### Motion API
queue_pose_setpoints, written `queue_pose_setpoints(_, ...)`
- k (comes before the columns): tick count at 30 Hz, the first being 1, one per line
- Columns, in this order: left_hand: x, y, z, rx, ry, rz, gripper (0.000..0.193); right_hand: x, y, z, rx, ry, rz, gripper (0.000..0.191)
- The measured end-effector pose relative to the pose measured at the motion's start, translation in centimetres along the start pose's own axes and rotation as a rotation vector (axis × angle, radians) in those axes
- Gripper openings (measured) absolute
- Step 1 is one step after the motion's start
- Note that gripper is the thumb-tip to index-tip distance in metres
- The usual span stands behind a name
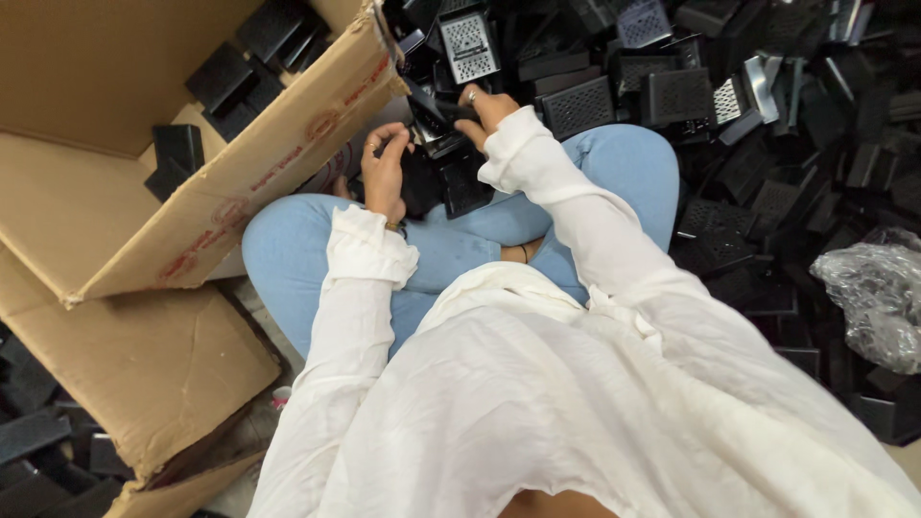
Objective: The person sits on the floor and repeatedly picks up small black rectangular components from a pile, turns them over in their hands, and places them into a cardboard box. The person handles the components one at a time, inspecting them briefly before depositing them into the box.
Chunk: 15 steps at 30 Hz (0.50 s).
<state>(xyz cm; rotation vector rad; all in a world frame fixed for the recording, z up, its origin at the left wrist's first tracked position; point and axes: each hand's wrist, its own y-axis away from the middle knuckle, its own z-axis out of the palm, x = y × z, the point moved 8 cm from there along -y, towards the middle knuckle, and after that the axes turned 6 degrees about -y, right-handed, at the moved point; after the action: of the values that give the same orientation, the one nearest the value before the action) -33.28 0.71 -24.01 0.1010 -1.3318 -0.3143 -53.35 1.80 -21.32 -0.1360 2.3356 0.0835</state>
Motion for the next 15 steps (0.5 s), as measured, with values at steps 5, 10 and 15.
queue_pose_setpoints(5, -2.2, 2.1, 3.5, -0.426, -0.067, -0.218, 0.015, -0.9, 2.7, -0.3, -0.070, -0.791, 0.069, 0.054)
queue_pose_setpoints(10, -2.1, 0.9, 1.5, -0.103, -0.131, 0.038, 0.020, -3.7, 4.1, 0.9, 0.249, -0.363, -0.005, 0.068)
queue_pose_setpoints(15, -2.2, 0.8, 0.4, 0.012, -0.045, 0.039, 0.029, -5.5, 4.6, 1.6, 0.309, -0.236, -0.024, 0.067)
